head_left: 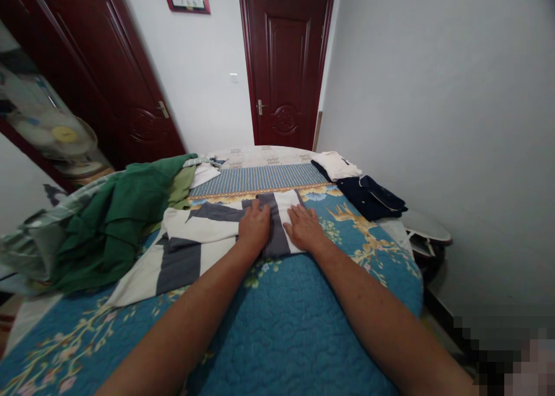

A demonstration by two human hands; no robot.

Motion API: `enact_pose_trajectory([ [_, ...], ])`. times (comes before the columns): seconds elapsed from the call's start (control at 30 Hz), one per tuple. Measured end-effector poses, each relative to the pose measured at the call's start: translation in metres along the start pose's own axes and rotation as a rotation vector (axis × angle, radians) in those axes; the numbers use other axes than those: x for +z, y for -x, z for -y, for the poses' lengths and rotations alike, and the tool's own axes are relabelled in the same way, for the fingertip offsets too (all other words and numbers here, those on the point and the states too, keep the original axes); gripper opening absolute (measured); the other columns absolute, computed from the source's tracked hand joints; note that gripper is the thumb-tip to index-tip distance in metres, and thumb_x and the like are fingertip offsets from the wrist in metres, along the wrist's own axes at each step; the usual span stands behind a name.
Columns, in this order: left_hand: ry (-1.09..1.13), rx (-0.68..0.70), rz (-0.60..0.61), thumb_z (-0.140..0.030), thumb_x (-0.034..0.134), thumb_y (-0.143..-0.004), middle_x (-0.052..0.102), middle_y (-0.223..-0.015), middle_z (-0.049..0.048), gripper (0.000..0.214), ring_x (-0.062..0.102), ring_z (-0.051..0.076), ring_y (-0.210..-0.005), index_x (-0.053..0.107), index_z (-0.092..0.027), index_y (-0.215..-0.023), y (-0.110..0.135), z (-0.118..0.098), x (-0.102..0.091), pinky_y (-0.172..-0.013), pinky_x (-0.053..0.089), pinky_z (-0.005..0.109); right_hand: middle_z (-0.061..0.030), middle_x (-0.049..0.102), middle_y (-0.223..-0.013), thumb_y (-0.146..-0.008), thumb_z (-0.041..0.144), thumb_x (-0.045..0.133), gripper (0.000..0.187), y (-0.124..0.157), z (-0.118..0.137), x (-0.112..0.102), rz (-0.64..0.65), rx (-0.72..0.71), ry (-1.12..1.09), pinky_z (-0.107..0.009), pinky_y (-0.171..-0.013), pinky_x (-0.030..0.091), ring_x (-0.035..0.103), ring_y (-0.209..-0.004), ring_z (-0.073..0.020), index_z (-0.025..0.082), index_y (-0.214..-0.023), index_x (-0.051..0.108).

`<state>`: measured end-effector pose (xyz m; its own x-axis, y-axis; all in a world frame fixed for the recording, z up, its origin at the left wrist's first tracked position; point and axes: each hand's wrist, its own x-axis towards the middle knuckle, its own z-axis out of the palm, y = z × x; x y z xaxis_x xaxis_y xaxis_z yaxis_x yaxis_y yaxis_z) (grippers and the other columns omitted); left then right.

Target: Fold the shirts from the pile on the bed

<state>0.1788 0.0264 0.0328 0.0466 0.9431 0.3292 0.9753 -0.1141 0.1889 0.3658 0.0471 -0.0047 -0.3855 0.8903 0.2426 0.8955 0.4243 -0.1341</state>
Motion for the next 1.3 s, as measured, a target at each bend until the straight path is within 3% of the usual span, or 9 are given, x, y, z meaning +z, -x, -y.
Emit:
enact_pose_trajectory([
  [0.1, -0.035, 0.269, 0.028, -0.025, 0.043, -0.107, 0.058, -0.156, 0.0168, 0.041, 0.056, 0.033, -0.141, 0.066, -0.02, -0.141, 0.011, -0.002, 0.003, -0.118, 0.044, 0.05, -0.0158, 0.038, -0.173, -0.111, 0.047, 0.036, 0.062, 0.0, 0.001, 0.0, 0.024, 0.011, -0.013, -0.067, -0.129, 0.018, 0.028, -0.162, -0.0342, 0.017, -0.165, 0.045],
  [0.17, -0.024, 0.334, 0.122, -0.042, 0.048, -0.108, 0.056, -0.16, 0.0165, 0.05, 0.046, 0.036, -0.152, 0.059, -0.021, -0.151, 0.019, 0.0, 0.008, -0.126, 0.035, 0.056, -0.0148, 0.037, -0.174, -0.111, 0.048, 0.035, 0.062, -0.001, 0.001, 0.0, 0.033, 0.023, -0.018, -0.066, -0.129, 0.019, 0.028, -0.162, -0.0336, 0.019, -0.165, 0.045],
  [0.27, -0.037, 0.284, 0.18, -0.065, 0.05, -0.103, 0.043, -0.171, 0.0208, 0.075, 0.033, 0.04, -0.161, 0.049, -0.018, -0.161, 0.028, 0.007, 0.015, -0.129, 0.025, 0.064, -0.0139, 0.036, -0.175, -0.111, 0.051, 0.036, 0.063, -0.003, 0.0, 0.002, 0.033, 0.049, -0.024, -0.064, -0.129, 0.02, 0.028, -0.162, -0.0332, 0.02, -0.166, 0.044],
  [0.47, -0.055, 0.193, 0.21, -0.08, 0.048, -0.095, 0.029, -0.175, 0.0279, 0.102, 0.024, 0.043, -0.164, 0.041, -0.007, -0.166, 0.03, 0.016, 0.018, -0.132, 0.018, 0.063, -0.018, 0.034, -0.175, -0.11, 0.059, 0.032, 0.073, -0.028, -0.002, 0.009, 0.032, 0.163, -0.039, -0.062, -0.13, 0.021, 0.027, -0.163, -0.0327, 0.012, -0.166, 0.04],
  [0.73, -0.05, 0.176, 0.244, -0.084, 0.047, -0.092, 0.025, -0.176, 0.0269, 0.109, 0.021, 0.043, -0.165, 0.037, -0.006, -0.168, 0.03, 0.014, 0.016, -0.132, 0.015, 0.06, -0.0235, 0.029, -0.176, -0.108, 0.061, 0.033, 0.081, -0.095, -0.018, 0.015, 0.127, 0.253, -0.049, -0.059, -0.13, 0.021, 0.022, -0.165, -0.0347, 0.005, -0.166, 0.037],
  [0.9, -0.036, 0.162, 0.269, -0.085, 0.045, -0.092, 0.022, -0.177, 0.0273, 0.111, 0.019, 0.043, -0.166, 0.035, -0.005, -0.169, 0.029, 0.012, 0.015, -0.133, 0.014, 0.059, -0.0224, 0.027, -0.176, -0.108, 0.062, 0.037, 0.08, -0.111, -0.03, 0.009, 0.262, 0.229, -0.052, -0.059, -0.13, 0.023, 0.022, -0.165, -0.0353, 0.007, -0.167, 0.036],
  [0.97, -0.032, 0.159, 0.278, -0.085, 0.045, -0.092, 0.021, -0.177, 0.0275, 0.112, 0.019, 0.043, -0.166, 0.034, -0.005, -0.169, 0.028, 0.012, 0.015, -0.133, 0.014, 0.059, -0.0223, 0.031, -0.175, -0.108, 0.061, 0.038, 0.077, -0.105, -0.03, 0.011, 0.201, 0.217, -0.029, -0.058, -0.129, 0.025, 0.026, -0.163, -0.0352, 0.009, -0.165, 0.04],
  [1.13, -0.023, 0.16, 0.28, -0.088, 0.04, -0.091, 0.021, -0.177, 0.0271, 0.113, 0.018, 0.043, -0.166, 0.035, -0.005, -0.169, 0.028, 0.013, 0.017, -0.133, 0.014, 0.059, -0.0233, 0.057, -0.156, -0.114, 0.045, 0.027, 0.06, -0.08, -0.022, 0.017, -0.175, 0.148, 0.054, -0.044, -0.127, 0.028, 0.046, -0.15, -0.03, 0.007, -0.142, 0.063],
  [1.3, 0.011, 0.164, 0.237, -0.087, 0.043, -0.091, 0.026, -0.176, 0.0263, 0.111, 0.02, 0.044, -0.165, 0.038, -0.008, -0.168, 0.028, 0.015, 0.022, -0.132, 0.015, 0.059, -0.0201, 0.057, -0.158, -0.114, 0.042, 0.031, 0.055, -0.055, -0.018, 0.011, -0.155, 0.121, 0.08, -0.042, -0.125, 0.031, 0.049, -0.147, -0.0283, 0.009, -0.14, 0.066],
])
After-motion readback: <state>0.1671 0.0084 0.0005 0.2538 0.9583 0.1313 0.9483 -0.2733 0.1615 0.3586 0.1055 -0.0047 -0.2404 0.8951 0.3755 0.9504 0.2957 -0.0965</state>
